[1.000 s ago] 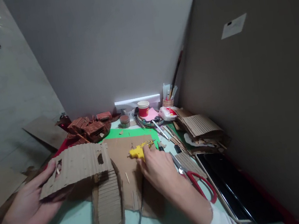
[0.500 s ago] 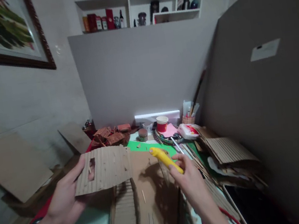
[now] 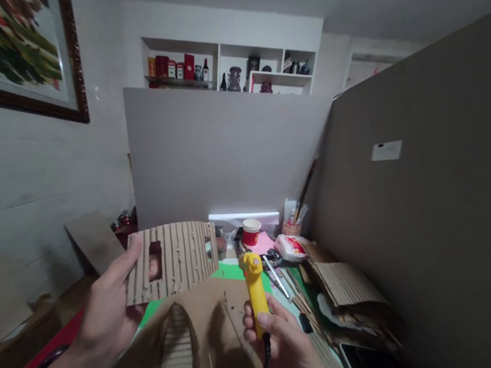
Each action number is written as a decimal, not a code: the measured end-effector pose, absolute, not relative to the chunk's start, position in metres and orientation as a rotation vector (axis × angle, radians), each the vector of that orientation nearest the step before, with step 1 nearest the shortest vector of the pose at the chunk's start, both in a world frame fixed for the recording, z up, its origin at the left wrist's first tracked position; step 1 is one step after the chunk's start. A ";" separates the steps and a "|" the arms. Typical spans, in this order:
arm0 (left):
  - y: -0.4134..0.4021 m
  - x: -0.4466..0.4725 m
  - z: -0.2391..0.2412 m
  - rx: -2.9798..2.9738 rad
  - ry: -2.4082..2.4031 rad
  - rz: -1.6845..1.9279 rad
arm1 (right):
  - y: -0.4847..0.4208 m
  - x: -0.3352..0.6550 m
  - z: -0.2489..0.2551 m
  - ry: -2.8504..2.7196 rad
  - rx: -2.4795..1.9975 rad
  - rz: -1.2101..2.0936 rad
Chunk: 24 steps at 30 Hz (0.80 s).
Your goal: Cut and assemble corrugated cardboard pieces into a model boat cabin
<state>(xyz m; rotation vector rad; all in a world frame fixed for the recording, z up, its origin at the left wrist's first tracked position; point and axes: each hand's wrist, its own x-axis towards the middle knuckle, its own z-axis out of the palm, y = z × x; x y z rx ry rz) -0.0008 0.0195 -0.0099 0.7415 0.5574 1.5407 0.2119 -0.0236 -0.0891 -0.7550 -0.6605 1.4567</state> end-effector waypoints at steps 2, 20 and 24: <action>0.022 -0.001 -0.010 0.746 0.565 1.524 | -0.021 0.211 -0.091 -0.686 -0.730 1.460; 0.026 -0.024 0.002 0.708 0.618 1.547 | -0.021 0.180 -0.058 -0.986 -0.583 1.326; 0.026 -0.028 0.006 0.658 0.637 1.602 | -0.026 0.176 -0.042 -1.046 -0.559 1.308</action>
